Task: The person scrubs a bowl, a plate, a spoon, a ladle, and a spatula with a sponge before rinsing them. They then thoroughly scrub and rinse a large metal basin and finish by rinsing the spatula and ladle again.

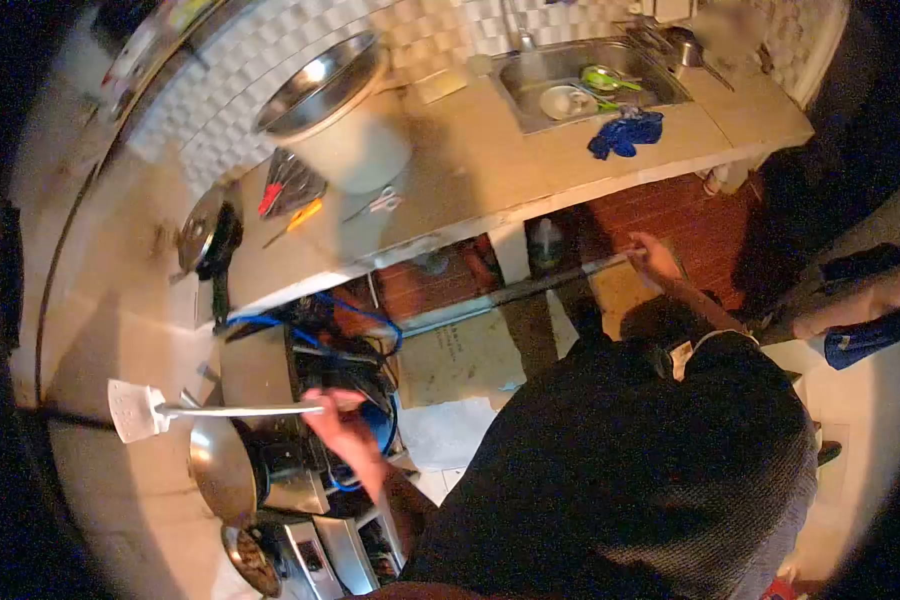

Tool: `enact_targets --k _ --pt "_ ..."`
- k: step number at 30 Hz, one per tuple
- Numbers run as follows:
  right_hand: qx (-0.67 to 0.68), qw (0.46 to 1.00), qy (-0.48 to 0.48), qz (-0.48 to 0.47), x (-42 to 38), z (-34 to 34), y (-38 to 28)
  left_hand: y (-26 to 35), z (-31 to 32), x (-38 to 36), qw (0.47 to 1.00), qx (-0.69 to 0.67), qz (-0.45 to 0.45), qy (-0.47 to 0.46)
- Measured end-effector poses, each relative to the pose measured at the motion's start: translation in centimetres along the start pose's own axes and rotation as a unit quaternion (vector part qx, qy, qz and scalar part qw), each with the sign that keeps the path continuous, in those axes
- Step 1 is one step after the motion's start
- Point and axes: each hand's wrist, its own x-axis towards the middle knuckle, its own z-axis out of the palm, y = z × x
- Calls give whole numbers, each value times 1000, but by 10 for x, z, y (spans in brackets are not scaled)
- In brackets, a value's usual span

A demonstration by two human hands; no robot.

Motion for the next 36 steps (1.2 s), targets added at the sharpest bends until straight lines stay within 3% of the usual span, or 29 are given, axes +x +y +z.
enact_targets --k 2,4,5,7,9,10,11,12,13,15,17,18,20,23,26,28,29,30,32,34,35,36 --pt "81 995 55 -6 50 -11 4 -42 57 -13 995 30 -76 -51" --pt "148 987 61 3 111 -29 15 -74 119 -29 983 113 -79 -123" --pt "192 976 97 -46 142 -45 -4 -104 139 -34 976 136 -71 -155" --pt "202 948 123 -211 237 -42 28 -135 206 -40 961 99 -186 -182" --pt "285 938 -27 -195 327 -31 40 -171 274 -33 928 193 -237 -215" --pt "316 936 -88 -125 364 -33 20 -186 317 -27 916 229 -249 -215" --pt "345 924 -157 -44 386 -27 -5 -190 367 -17 887 362 -155 -241" --pt "437 876 -201 -23 403 -12 -13 -197 402 -8 868 355 -236 -254" --pt "462 864 -190 -62 439 -1 -7 -206 433 -2 867 320 -291 -249" --pt "444 866 -124 -196 511 40 15 -231 472 10 854 324 -302 -274" --pt "424 858 -85 -277 540 38 13 -229 506 25 821 378 -308 -297" --pt "451 846 -100 -267 552 24 14 -224 519 29 801 406 -311 -310" --pt "608 757 -239 -24 589 46 24 -211 542 31 797 410 -326 -299" --pt "486 866 -117 -6 590 41 7 -205 548 34 783 423 -349 -294" --pt "459 885 -68 25 584 57 7 -188 555 42 782 418 -361 -289" --pt "388 907 8 -163 579 61 18 -187 545 49 767 428 -379 -291" --pt "367 907 9 -205 578 59 23 -188 538 54 761 425 -398 -287" --pt "346 905 10 -246 577 57 28 -192 525 55 782 414 -374 -279" --pt "376 899 -93 -203 581 39 29 -208 497 56 824 388 -320 -261" --pt "452 852 -246 -95 585 21 24 -228 485 60 807 514 -48 -286" --pt "437 851 -266 -123 582 9 16 -230 488 64 770 562 91 -288" --pt "422 847 -286 -151 579 -3 8 -226 493 60 762 590 38 -263"
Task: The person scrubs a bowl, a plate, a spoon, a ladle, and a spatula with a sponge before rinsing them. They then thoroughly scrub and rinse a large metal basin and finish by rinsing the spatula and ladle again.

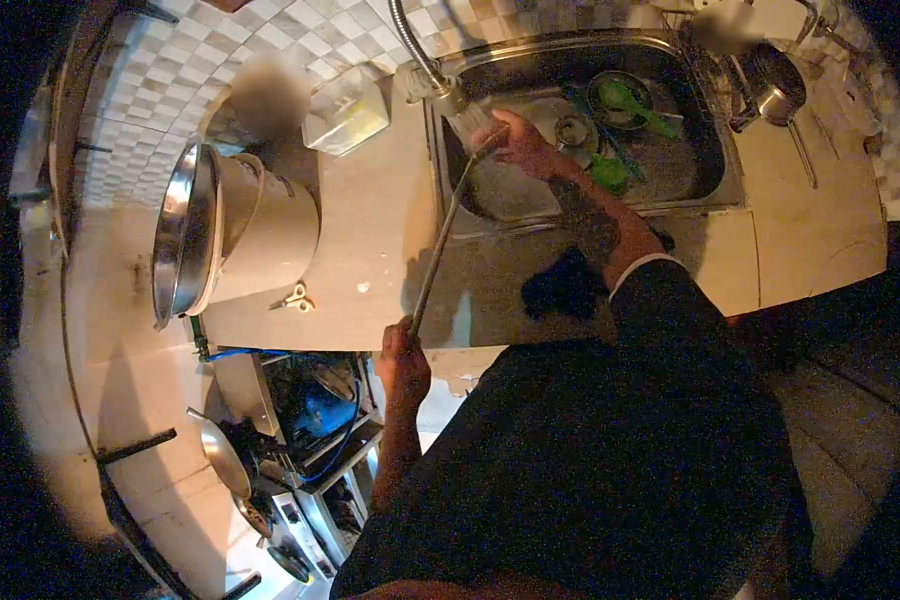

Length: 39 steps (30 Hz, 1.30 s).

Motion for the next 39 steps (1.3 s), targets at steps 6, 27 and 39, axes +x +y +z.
enact_targets --k 6,27,39 --pt "-400 888 -17 -225 3 5 -15 -61 18 5 997 35 30 70" --pt "-624 760 116 143 -32 -13 77 -143 36 -17 988 -19 -21 152" --pt "-69 982 141 107 60 -36 92 -3 -30 146 977 60 202 -44"
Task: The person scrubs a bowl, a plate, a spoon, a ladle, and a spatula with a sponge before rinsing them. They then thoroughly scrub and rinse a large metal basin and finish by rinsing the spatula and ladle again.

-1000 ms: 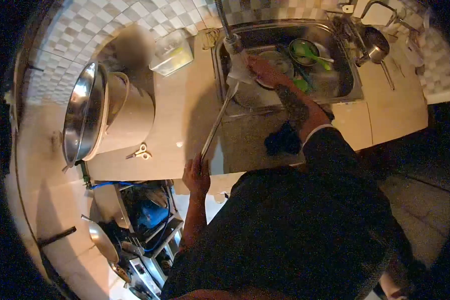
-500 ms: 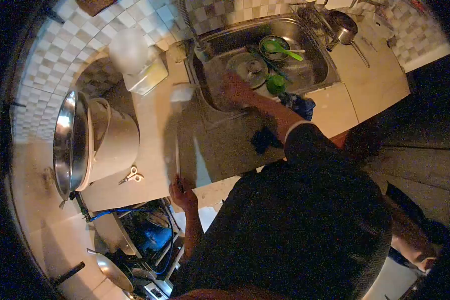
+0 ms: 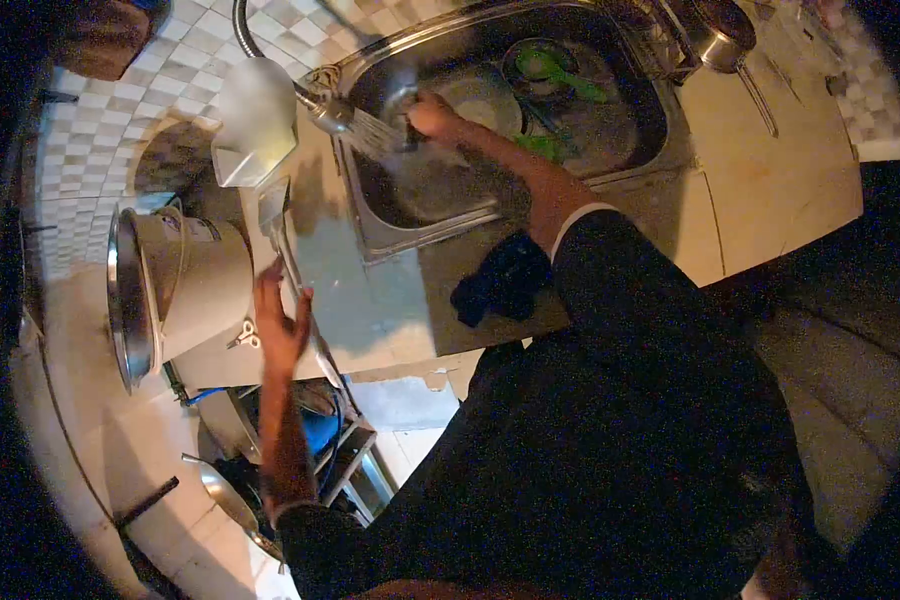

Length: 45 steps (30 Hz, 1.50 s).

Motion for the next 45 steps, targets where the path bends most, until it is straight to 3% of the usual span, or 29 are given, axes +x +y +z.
enact_targets --k 1,2,4,5,6,7,9,10,11,12,14,15,18,19,20,21,23,25,26,28,30,32,35,37,39,41,42,44,45 --pt "172 981 -26 81 -12 4 -36 -7 4 22 990 -111 -62 -64" --pt "243 966 -62 54 -15 6 -42 -11 9 42 959 -219 -126 -126" --pt "380 915 -134 -8 -15 11 -55 12 32 89 915 -354 -162 -101" --pt "163 950 -124 -234 -22 11 -58 17 58 108 921 -365 -136 -28" --pt "-36 900 -13 -433 -28 10 -59 25 85 126 921 -373 -105 45" --pt "-63 897 -15 -438 -27 13 -62 51 105 144 865 -465 -164 94" --pt "22 946 -62 -318 -46 24 -70 41 148 174 797 -558 -189 135" --pt "67 962 -75 -256 -55 29 -75 -8 195 183 799 -565 -158 128" --pt "83 970 -29 -228 -60 43 -77 -28 226 190 800 -574 -128 121" --pt "99 974 16 -202 -65 47 -75 -13 228 195 732 -645 -184 117" --pt "-62 979 43 -189 -78 31 -85 23 206 195 574 -757 -296 103" --pt "-139 972 54 -180 -81 24 -89 33 203 195 555 -761 -322 95" --pt "-212 947 2 -243 -81 6 -64 -31 255 190 566 -784 -247 62" --pt "-248 935 -1 -252 -82 1 -64 -24 254 187 759 -619 -192 58" --pt "-284 923 -6 -262 -83 -1 -65 -14 244 176 901 -413 -123 54" --pt "-319 908 -9 -271 -84 -4 -67 -4 234 165 982 -178 -43 50" --pt "-335 914 -44 -222 -83 -7 -67 7 235 168 994 -61 25 85" --pt "-297 928 -62 -217 -90 -12 -66 6 249 174 931 -343 -33 119" --pt "-253 936 -63 -239 -95 -16 -69 -1 261 178 860 -487 -71 132" --pt "-239 942 -35 -235 -100 -27 -69 -26 272 188 612 -765 -185 76" --pt "-300 936 19 -185 -100 -43 -59 11 237 179 861 -493 -73 100" --pt "-317 940 45 -120 -94 -66 -33 39 202 185 981 -178 25 68" --pt "-360 923 97 -99 -94 -110 -7 38 196 191 962 -267 -41 34" --pt "-364 916 115 -124 -96 -139 -1 -5 238 199 907 -413 -43 72" --pt "-329 925 115 -149 -107 -159 0 -14 251 209 902 -427 -57 31" --pt "-310 946 83 -52 -115 -166 -2 -5 230 226 943 -311 -90 -79" --pt "-301 952 63 -6 -117 -166 -3 -14 237 236 955 -275 -45 -102" --pt "-364 930 40 -30 -123 -166 1 -43 255 251 967 -199 40 -152" --pt "-397 916 29 -44 -126 -168 4 -41 249 254 965 -239 -12 -107"
